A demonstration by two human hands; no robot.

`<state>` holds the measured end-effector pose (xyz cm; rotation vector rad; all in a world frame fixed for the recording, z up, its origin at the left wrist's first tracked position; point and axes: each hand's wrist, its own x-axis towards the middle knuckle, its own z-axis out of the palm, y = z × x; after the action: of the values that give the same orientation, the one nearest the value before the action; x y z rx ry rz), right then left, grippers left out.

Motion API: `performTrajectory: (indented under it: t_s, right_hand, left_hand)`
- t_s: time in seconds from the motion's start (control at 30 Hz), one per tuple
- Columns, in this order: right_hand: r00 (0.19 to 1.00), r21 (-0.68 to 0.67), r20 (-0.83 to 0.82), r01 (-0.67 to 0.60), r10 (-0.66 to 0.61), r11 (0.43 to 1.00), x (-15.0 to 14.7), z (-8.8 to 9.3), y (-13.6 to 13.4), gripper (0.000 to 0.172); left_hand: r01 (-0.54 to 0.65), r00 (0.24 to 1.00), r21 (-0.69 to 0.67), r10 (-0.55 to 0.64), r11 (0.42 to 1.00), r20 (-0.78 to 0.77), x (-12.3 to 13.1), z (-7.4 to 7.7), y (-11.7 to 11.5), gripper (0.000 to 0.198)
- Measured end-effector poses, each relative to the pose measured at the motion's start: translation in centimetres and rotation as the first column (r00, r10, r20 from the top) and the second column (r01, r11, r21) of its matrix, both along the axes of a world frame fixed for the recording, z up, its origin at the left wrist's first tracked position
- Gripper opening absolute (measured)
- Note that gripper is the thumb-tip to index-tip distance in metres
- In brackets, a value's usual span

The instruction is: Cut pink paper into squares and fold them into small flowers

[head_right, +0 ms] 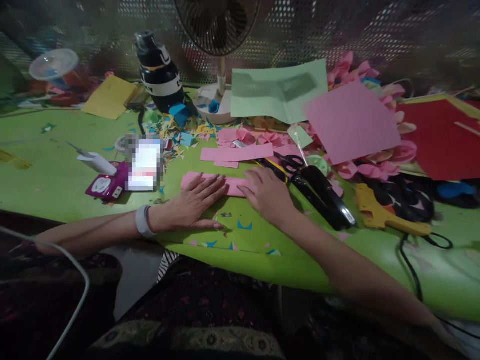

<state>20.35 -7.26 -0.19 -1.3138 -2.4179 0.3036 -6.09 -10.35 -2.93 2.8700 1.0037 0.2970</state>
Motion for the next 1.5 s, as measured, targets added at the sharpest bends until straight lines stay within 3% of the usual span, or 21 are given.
performTrajectory:
  t_s: [0.1, 0.23, 0.33, 0.47, 0.7, 0.87, 0.97, 1.07, 1.2, 1.33, 1.4, 1.5]
  right_hand:
    - [0.993, 0.063, 0.088, -0.091, 0.085, 0.994, -0.2, -0.7, -1.8, 0.054]
    - [0.968, 0.008, 0.144, -0.209, 0.206, 0.978, 0.1, -2.7, -2.9, 0.076]
    - [0.965, -0.017, 0.14, -0.221, 0.221, 0.975, 0.5, -3.8, -2.8, 0.084]
    - [0.97, -0.013, 0.121, -0.212, 0.212, 0.977, 0.7, -3.9, -2.8, 0.082]
    - [0.995, -0.04, 0.036, -0.09, 0.092, 0.995, 1.2, -3.4, -3.1, 0.084]
    - [0.953, -0.147, -0.237, 0.155, -0.187, 0.977, 1.9, -2.2, -2.5, 0.091]
    - [0.868, -0.27, -0.432, 0.136, -0.246, 0.953, 2.1, -1.7, -2.0, 0.094]
    - [0.824, -0.389, -0.487, 0.09, -0.288, 0.917, 2.1, -1.5, -1.7, 0.096]
    - [0.822, -0.501, -0.486, 0.015, -0.296, 0.865, 2.1, -1.1, -1.5, 0.075]
    - [0.817, -0.523, -0.493, -0.004, -0.298, 0.852, 1.8, -0.5, -1.6, 0.044]
    - [0.809, -0.522, -0.502, 0.0, -0.307, 0.853, 1.6, -0.2, -1.7, 0.037]
    - [0.81, -0.52, -0.501, 0.001, -0.306, 0.854, 1.5, -0.2, -1.6, 0.033]
  left_hand:
    - [0.02, 1.0, -0.028, -0.02, 0.999, -0.007, 0.0, 0.0, 0.6, 0.105]
    - [0.023, 1.0, -0.032, -0.024, 0.999, -0.013, 0.4, 0.4, 0.6, 0.104]
    - [0.019, 1.0, -0.017, -0.019, 1.0, -0.009, 0.7, 1.0, -0.2, 0.101]
    - [0.036, 0.999, -0.048, -0.037, 0.998, -0.011, 0.7, 1.2, -1.2, 0.103]
    - [0.023, 0.999, -0.103, -0.026, 0.994, -0.022, 0.5, 1.1, -0.9, 0.101]
    - [0.012, 1.0, -0.099, -0.013, 0.995, -0.009, 0.4, 1.4, -0.9, 0.098]
    - [0.007, 1.0, -0.1, -0.008, 0.995, -0.007, 0.4, 1.2, -1.2, 0.096]
    - [0.005, 1.0, -0.106, -0.005, 0.994, -0.002, 0.4, 1.2, -1.4, 0.094]
    - [-0.046, 0.997, -0.099, 0.052, 0.994, 0.051, 0.1, 2.0, -0.6, 0.091]
    - [-0.28, 0.933, -0.139, 0.303, 0.95, 0.196, -1.6, 3.9, 1.9, 0.083]
    - [-0.324, 0.874, -0.272, 0.397, 0.906, 0.281, -2.7, 4.8, 2.9, 0.07]
    - [-0.258, 0.812, -0.536, 0.481, 0.804, 0.331, -4.0, 5.2, 3.5, 0.038]
